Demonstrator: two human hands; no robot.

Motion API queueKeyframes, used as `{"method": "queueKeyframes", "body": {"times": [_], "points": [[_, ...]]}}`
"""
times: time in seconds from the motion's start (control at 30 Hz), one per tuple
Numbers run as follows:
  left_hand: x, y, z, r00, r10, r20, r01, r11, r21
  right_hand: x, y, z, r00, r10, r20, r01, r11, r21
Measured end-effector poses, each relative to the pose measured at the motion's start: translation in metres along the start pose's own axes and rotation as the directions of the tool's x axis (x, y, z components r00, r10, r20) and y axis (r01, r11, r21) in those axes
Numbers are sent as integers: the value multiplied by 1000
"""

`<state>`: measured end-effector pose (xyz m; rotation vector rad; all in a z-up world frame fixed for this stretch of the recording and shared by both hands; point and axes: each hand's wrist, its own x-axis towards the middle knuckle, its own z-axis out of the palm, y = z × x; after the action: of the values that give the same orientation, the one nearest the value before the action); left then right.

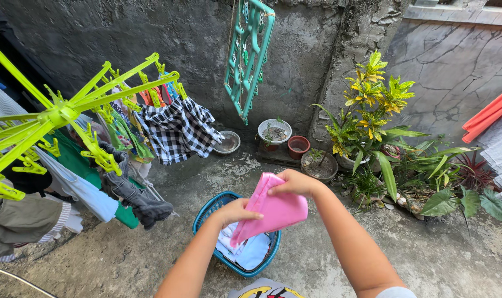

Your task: The person unclips various items of clothing from a circular hanging rack, including a white shirt, a pink top, a pair of shorts, and several socks, placing each item into a blue plastic basket on the ground.

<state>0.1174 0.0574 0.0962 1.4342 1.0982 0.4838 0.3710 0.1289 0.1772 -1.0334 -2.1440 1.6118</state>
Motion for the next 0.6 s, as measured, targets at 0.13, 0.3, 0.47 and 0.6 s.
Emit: {"method": "queueKeyframes", "body": {"times": [0.13, 0.3, 0.47, 0.6], "points": [[-5, -9, -3, 999, -54, 2, 52, 950, -307, -6, 5, -8, 987, 84, -137, -72, 993, 89], [-22, 5, -17, 990, -46, 130, 113, 810, -576, -2, 44, -10, 988, 144, -64, -103, 901, 422], [-26, 7, -19, 979, 19, 203, 143, 646, -750, -2, 100, 9, 973, 230, 0, -154, 651, 744], [-8, 1, -17, 991, -7, 134, 111, 606, -788, 6, 161, 27, 967, 252, -22, -162, 686, 709]]}}
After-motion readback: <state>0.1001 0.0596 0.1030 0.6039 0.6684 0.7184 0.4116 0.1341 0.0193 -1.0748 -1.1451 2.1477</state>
